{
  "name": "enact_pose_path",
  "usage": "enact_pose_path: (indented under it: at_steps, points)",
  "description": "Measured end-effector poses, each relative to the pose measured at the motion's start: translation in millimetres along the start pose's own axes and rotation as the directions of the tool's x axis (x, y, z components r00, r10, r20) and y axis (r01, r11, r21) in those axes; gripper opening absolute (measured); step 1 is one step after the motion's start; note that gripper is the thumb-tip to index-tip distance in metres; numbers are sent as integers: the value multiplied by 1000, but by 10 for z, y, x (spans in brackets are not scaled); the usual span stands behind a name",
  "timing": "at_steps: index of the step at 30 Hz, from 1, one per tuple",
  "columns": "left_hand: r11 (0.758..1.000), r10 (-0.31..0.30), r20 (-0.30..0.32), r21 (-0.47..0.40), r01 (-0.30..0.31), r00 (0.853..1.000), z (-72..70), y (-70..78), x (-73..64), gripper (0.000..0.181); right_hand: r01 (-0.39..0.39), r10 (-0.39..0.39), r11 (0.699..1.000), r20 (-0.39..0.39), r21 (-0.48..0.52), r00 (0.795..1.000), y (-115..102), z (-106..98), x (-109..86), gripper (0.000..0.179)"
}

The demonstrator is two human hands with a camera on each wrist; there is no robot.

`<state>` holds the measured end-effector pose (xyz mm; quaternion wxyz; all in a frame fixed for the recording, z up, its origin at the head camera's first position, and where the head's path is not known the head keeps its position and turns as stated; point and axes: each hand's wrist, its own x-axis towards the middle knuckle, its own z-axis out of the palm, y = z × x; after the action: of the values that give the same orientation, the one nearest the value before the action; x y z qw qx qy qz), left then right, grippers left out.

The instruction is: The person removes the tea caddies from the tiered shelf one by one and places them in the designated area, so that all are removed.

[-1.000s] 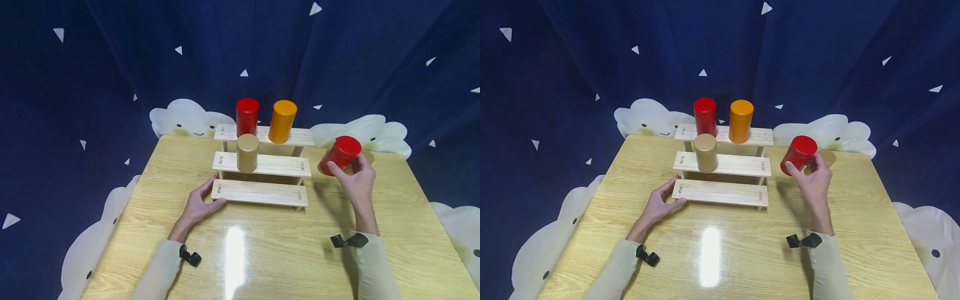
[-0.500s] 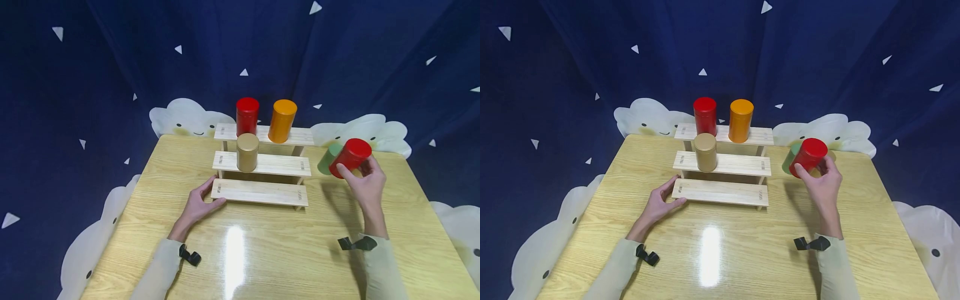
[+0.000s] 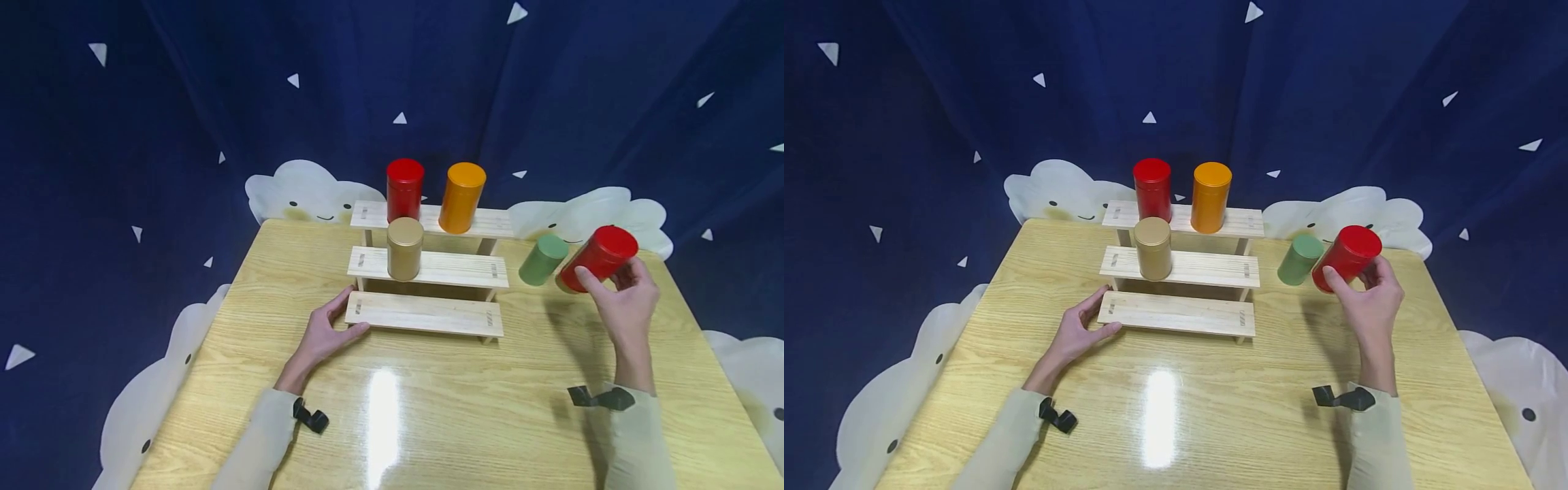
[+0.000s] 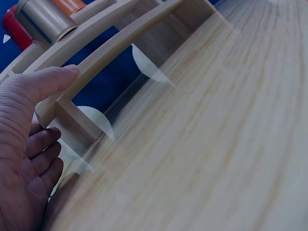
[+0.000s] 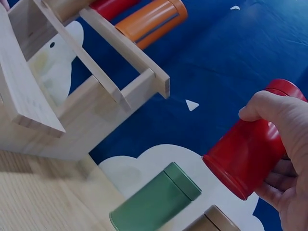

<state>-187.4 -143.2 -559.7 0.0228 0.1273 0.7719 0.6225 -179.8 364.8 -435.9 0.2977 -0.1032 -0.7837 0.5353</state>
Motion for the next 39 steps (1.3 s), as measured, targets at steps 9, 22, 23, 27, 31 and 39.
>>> enact_pose_path:
  at_steps: [9, 22, 23, 27, 31, 39]
  points:
    - [1000, -5, 0, 12, 5, 1000, 5, 29, 13, 90, -15, 15, 1000, -31, -7, 999, 64, -112, 56, 58]
    - [1000, -20, 1, 24, 20, 1000, 9, 25, 6, 90, -46, 45, 999, -65, -21, 997, 77, -252, 104, 61]
    - [1000, -20, 3, 22, 20, 1000, 11, 24, 6, 90, -54, 53, 998, -67, -20, 996, 79, -260, 102, 61]
    - [999, -30, 7, 17, 30, 1000, 10, 19, -5, 91, -98, 97, 995, -75, -2, 992, 89, -286, 102, 62]
    - [1000, -30, 6, 10, 29, 1000, 0, 22, -17, 90, -125, 127, 992, -87, 29, 988, 101, -306, 113, 63]
    - [1000, -28, 11, 13, 27, 1000, 11, 34, -18, 90, -183, 181, 983, -119, -4, 976, 130, -373, 140, 63]
